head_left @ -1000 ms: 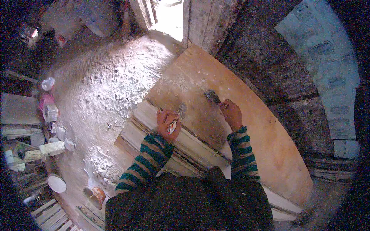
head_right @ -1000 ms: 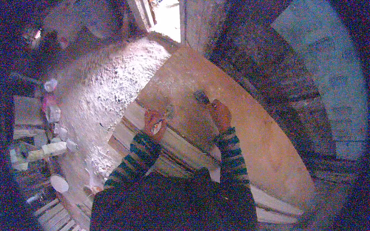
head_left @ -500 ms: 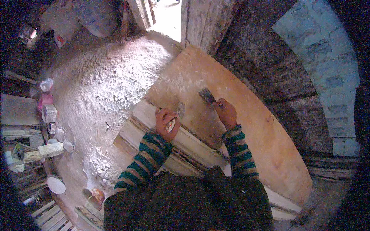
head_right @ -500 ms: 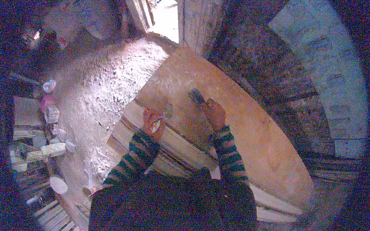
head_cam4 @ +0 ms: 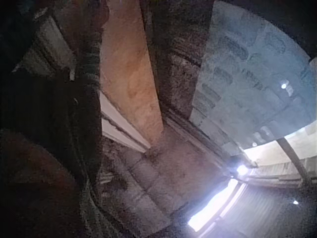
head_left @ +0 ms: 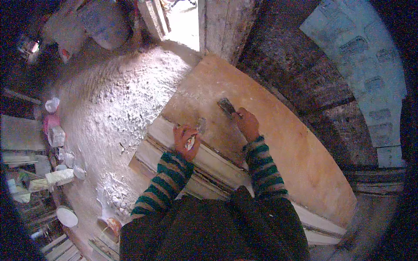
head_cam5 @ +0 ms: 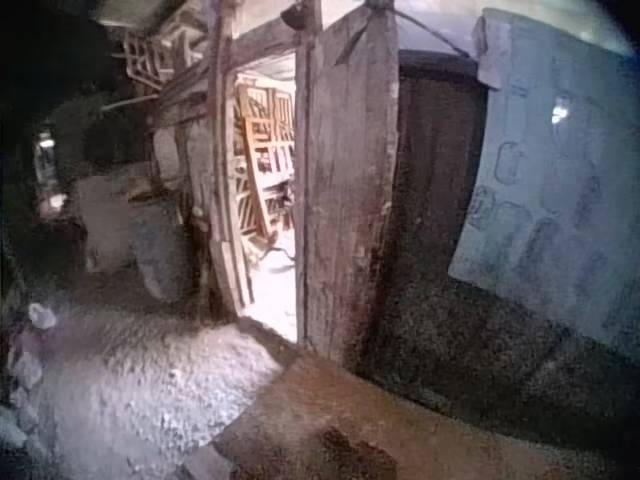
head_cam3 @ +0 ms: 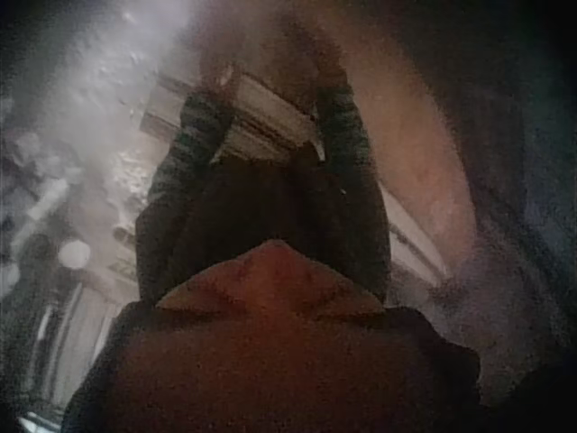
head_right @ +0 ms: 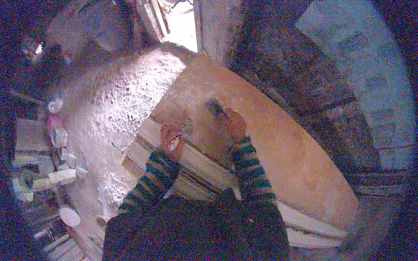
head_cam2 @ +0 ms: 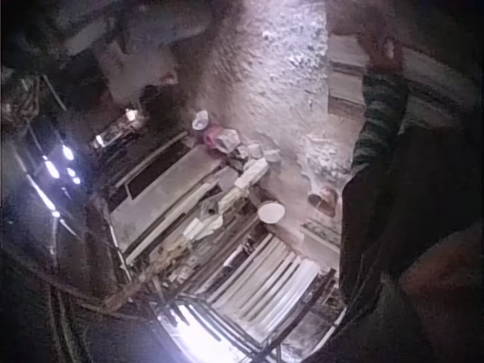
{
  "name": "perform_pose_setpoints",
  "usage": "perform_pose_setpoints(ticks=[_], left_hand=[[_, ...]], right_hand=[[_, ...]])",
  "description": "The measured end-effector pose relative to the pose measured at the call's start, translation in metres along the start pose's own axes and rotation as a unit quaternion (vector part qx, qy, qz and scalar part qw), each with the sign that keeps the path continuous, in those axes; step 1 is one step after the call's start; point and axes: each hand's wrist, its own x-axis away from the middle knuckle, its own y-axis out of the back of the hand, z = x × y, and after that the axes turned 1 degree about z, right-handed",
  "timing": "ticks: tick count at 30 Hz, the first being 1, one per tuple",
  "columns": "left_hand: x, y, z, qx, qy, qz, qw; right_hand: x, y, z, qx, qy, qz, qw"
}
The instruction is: The person scrapes a white substance off a large wooden board using two metal scrapers. They then place a long, thin, white object with green stripes onto the board.
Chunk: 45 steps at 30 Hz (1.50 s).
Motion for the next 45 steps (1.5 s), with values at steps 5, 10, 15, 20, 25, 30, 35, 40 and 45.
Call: perform_pose_setpoints(ticks=[5, 10, 15, 20, 25, 30, 35, 40, 45], left_hand=[[-0.002, -0.003, 0.005, -0.046, -0.015, -0.018, 0.999], [-0.002, 0.000, 0.001, -0.002, 0.008, 0.007, 1.000], [-0.001, 0.001, 0.000, 0.018, 0.002, 0.002, 1.000], [-0.005, -0.005, 0.005, -0.024, -0.034, -0.008, 0.999], [-0.005, 0.003, -0.002, -0.008, 0.011, 0.020, 1.000], [0.003, 0.009, 0.012, -0.033, -0.010, 0.030, 0.999], [0.003, 0.003, -0.004, -0.021, 0.005, -0.005, 1.000], [-0.004, 0.008, -0.013, -0.041, 0.034, 0.038, 0.998], [0.007, 0.005, 0.005, -0.049, 0.012, 0.044, 0.998]], right_hand=[[-0.018, 0.014, 0.014, -0.099, 0.045, 0.015, 0.994], [0.030, 0.059, -0.110, -0.042, -0.037, -0.003, 0.998], [0.068, 0.116, -0.180, -0.077, -0.115, 0.023, 0.990], [-0.001, 0.071, -0.194, -0.043, 0.029, -0.011, 0.999], [-0.086, 0.022, -0.067, -0.126, 0.076, 0.032, 0.989], [-0.066, 0.056, -0.050, -0.070, 0.105, 0.080, 0.989], [-0.006, 0.102, -0.124, -0.028, -0.039, 0.098, 0.994], [-0.020, 0.066, -0.118, -0.067, -0.035, 0.027, 0.997], [-0.023, 0.080, -0.087, -0.103, -0.088, 0.079, 0.988]])
